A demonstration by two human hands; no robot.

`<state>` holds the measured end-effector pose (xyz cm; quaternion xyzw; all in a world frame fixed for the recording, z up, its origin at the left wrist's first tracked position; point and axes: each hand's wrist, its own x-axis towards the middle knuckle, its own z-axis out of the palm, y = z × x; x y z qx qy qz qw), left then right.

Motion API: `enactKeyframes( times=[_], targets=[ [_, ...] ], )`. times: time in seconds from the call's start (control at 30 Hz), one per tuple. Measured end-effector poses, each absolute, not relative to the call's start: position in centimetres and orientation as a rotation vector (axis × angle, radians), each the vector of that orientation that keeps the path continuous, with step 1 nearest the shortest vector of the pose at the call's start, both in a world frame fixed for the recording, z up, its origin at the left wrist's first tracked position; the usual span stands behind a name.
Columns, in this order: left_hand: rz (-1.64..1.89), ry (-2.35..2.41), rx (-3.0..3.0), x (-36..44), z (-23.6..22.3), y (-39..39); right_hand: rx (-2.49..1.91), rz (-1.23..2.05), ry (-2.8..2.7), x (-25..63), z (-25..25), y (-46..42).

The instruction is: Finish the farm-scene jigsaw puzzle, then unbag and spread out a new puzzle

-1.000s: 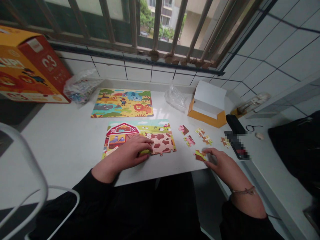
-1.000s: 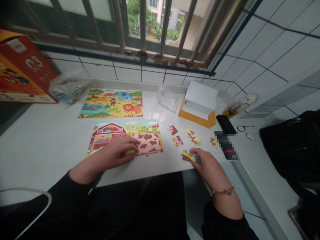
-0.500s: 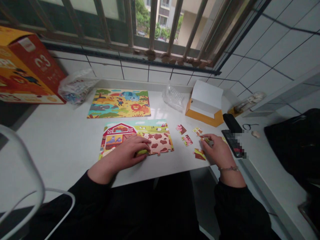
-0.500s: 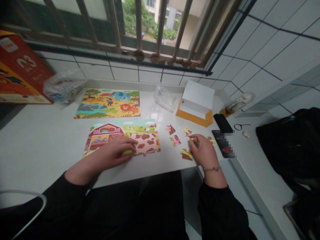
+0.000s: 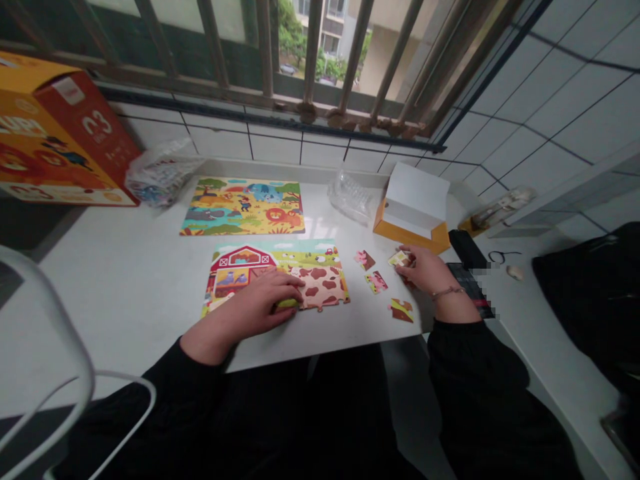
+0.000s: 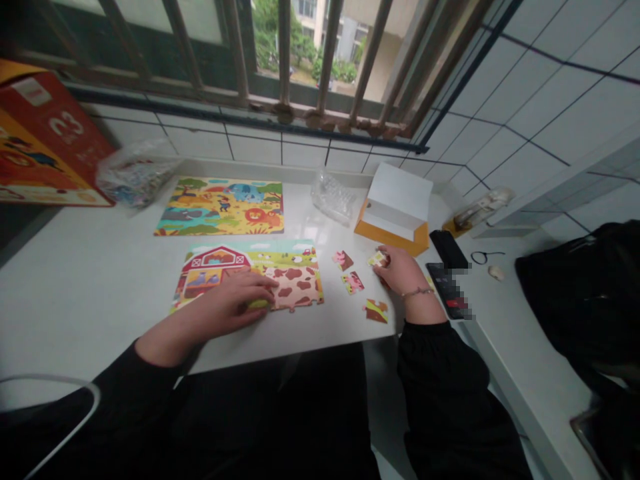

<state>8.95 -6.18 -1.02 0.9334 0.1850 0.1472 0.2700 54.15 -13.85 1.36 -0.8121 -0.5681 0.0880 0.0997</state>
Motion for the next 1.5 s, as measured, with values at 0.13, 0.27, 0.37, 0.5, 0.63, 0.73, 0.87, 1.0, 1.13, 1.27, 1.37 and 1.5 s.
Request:
enactKeyframes(
  times=[0.13, 0.27, 0.37, 0.5, 0.63, 0.73, 0.87, 1.0, 1.13, 1.27, 1.37, 1.5],
  targets=[
    [0.395, 0.494, 2.511, 8.9, -0.9, -6.2, -2.259, 0.423, -1.472, 53.5, 1.8, -14.9],
    [0.390, 0.501, 2.502, 9.0, -0.6, -6.3, -1.955, 0.650, -1.101, 50.7, 1.3, -17.2],
    [0.396, 0.500, 2.512, 9.0, -0.6, -6.3, -1.778, 0.930, -0.854, 47.3, 1.0, -19.2],
    [0.415, 0.491, 2.528, 9.0, -1.0, -6.2, -1.589, 1.157, -0.732, 42.8, 0.9, -21.2],
    [0.426, 0.477, 2.532, 9.0, -1.3, -6.1, -1.534, 1.272, -0.781, 40.2, 0.2, -22.6],
    [0.421, 0.473, 2.526, 9.0, -1.3, -6.0, -1.550, 1.269, -0.831, 39.4, -0.5, -23.4],
    [0.434, 0.476, 2.514, 9.0, -1.2, -6.0, -1.647, 1.200, -1.044, 39.1, -0.8, -23.7],
    [0.416, 0.493, 2.523, 9.1, -1.2, -6.1, -1.723, 1.132, -1.336, 39.3, 0.3, -23.2],
    [0.401, 0.503, 2.517, 8.9, -1.2, -6.2, -1.790, 0.987, -1.634, 39.0, 1.5, -22.1],
    [0.411, 0.505, 2.496, 8.9, -1.3, -6.2, -1.726, 0.713, -1.959, 37.9, 2.1, -20.8],
    [0.401, 0.509, 2.501, 9.0, -1.3, -6.2, -1.638, 0.574, -2.134, 36.5, 2.4, -19.9],
    [0.394, 0.504, 2.499, 9.1, -1.2, -6.3, -1.558, 0.464, -2.323, 34.7, 2.8, -18.6]
  ],
)
